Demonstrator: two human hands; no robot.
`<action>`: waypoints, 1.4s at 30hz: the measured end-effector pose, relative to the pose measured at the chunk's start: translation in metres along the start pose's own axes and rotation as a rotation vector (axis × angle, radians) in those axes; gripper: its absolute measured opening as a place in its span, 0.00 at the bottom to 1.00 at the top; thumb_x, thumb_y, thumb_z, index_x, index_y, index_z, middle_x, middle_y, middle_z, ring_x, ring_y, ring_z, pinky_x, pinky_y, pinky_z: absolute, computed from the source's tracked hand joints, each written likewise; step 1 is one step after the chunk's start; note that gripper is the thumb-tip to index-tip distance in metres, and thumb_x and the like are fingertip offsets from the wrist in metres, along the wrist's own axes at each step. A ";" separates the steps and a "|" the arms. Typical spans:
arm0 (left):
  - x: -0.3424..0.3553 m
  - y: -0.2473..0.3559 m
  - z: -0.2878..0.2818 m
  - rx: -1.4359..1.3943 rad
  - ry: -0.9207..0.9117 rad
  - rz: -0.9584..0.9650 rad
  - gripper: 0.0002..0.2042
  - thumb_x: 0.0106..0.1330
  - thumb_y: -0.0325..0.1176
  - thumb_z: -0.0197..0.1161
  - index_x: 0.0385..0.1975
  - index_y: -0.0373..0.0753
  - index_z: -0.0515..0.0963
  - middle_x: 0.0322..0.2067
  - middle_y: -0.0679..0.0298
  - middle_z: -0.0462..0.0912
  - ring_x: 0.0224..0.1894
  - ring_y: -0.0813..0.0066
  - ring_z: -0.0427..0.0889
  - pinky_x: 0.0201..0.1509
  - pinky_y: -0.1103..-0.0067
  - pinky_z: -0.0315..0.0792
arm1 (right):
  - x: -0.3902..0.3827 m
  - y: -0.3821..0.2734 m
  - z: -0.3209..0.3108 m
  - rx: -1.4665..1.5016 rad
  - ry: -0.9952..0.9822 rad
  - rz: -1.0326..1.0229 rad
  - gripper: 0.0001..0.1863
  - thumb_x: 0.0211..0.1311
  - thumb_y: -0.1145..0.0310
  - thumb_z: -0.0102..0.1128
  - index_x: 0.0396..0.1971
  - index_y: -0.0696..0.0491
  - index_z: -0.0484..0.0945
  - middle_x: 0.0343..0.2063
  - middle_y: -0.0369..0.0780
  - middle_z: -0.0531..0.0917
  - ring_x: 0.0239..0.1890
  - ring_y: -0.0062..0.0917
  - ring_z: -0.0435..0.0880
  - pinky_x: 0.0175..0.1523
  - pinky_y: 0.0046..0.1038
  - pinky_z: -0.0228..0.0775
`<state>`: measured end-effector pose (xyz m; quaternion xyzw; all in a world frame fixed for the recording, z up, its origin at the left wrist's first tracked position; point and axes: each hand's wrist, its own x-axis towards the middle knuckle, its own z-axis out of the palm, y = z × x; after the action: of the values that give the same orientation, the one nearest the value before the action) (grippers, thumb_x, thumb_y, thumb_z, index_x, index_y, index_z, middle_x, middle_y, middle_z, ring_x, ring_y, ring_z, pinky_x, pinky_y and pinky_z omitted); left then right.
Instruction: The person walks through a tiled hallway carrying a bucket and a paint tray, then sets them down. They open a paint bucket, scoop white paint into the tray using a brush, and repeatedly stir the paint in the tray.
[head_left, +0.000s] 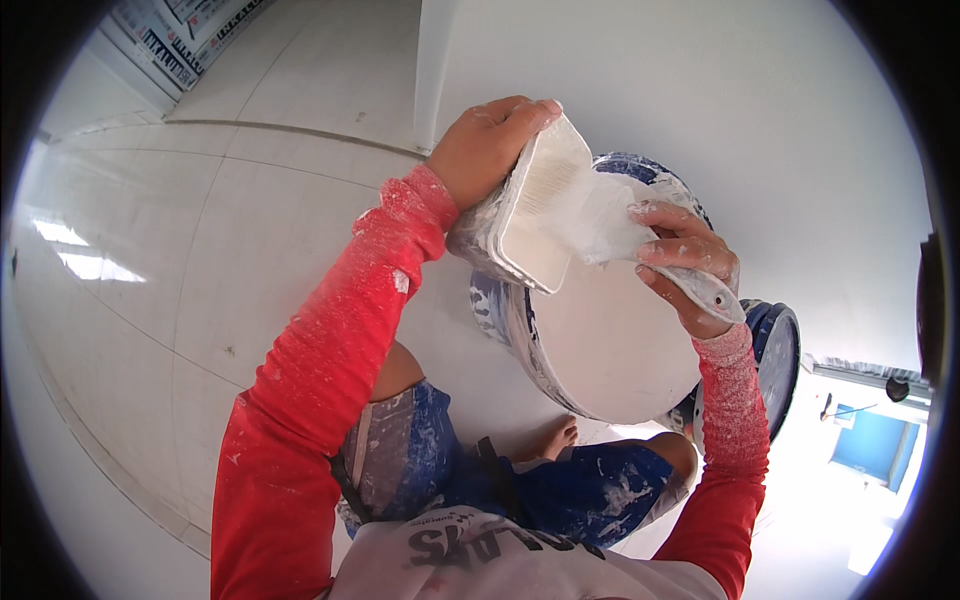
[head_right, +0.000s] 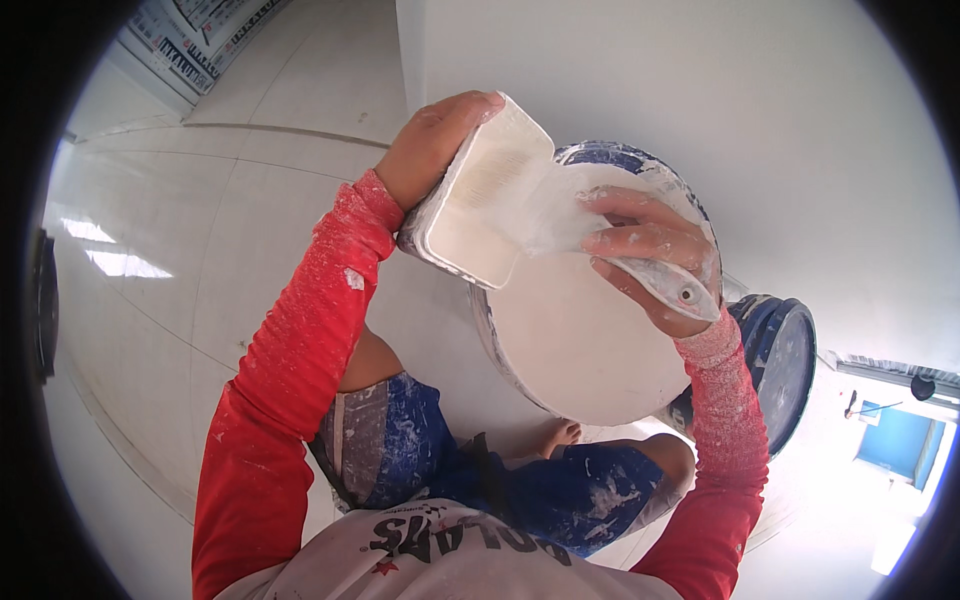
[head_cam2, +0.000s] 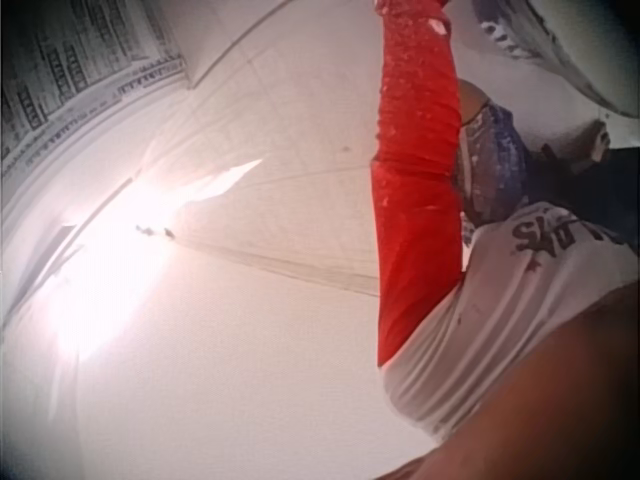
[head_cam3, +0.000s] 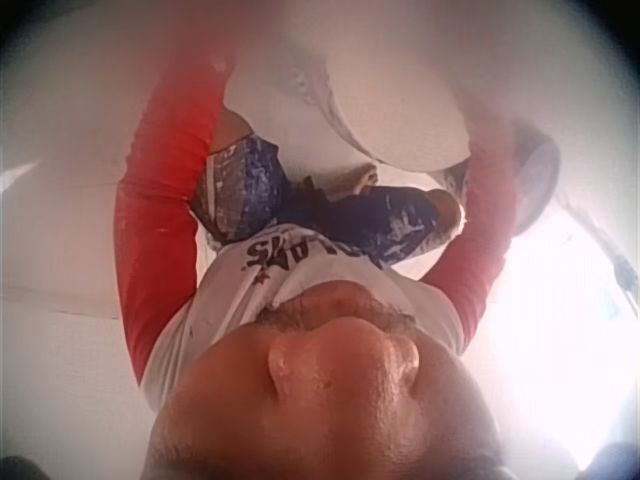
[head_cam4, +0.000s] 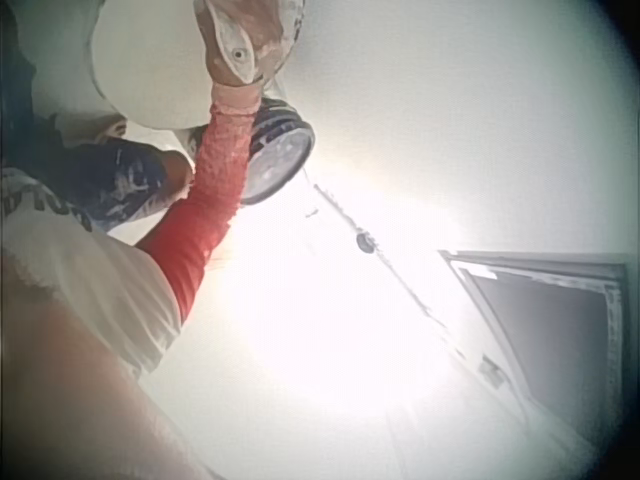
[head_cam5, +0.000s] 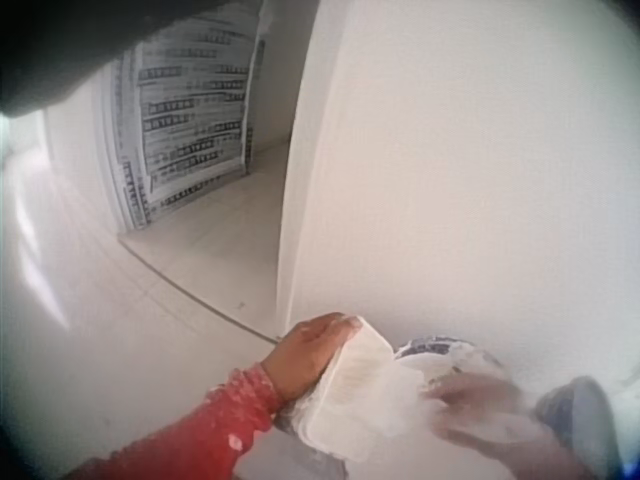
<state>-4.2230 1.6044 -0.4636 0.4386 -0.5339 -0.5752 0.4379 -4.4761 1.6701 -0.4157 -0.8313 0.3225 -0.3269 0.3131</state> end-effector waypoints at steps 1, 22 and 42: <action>0.000 -0.001 0.000 -0.001 -0.003 0.002 0.25 0.62 0.54 0.53 0.42 0.35 0.79 0.34 0.58 0.82 0.37 0.69 0.80 0.45 0.78 0.71 | -0.001 0.001 0.000 -0.016 -0.020 0.008 0.16 0.46 0.84 0.67 0.36 0.52 0.83 0.46 0.45 0.80 0.50 0.34 0.80 0.52 0.31 0.74; 0.003 -0.008 -0.004 0.044 -0.023 0.160 0.24 0.63 0.53 0.53 0.42 0.36 0.79 0.34 0.59 0.82 0.37 0.70 0.79 0.44 0.77 0.71 | -0.068 -0.009 -0.042 0.276 0.164 0.277 0.13 0.55 0.74 0.64 0.41 0.57 0.79 0.39 0.48 0.81 0.38 0.34 0.84 0.43 0.32 0.78; 0.003 -0.007 -0.005 0.158 -0.080 0.119 0.18 0.69 0.46 0.48 0.44 0.39 0.77 0.38 0.61 0.81 0.37 0.69 0.79 0.44 0.78 0.71 | -0.044 0.029 -0.015 -0.206 -0.049 0.437 0.10 0.56 0.73 0.61 0.38 0.57 0.79 0.35 0.40 0.83 0.32 0.21 0.83 0.36 0.23 0.75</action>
<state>-4.2195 1.6004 -0.4708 0.4161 -0.6195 -0.5215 0.4136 -4.5225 1.6802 -0.4428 -0.7769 0.5188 -0.1967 0.2977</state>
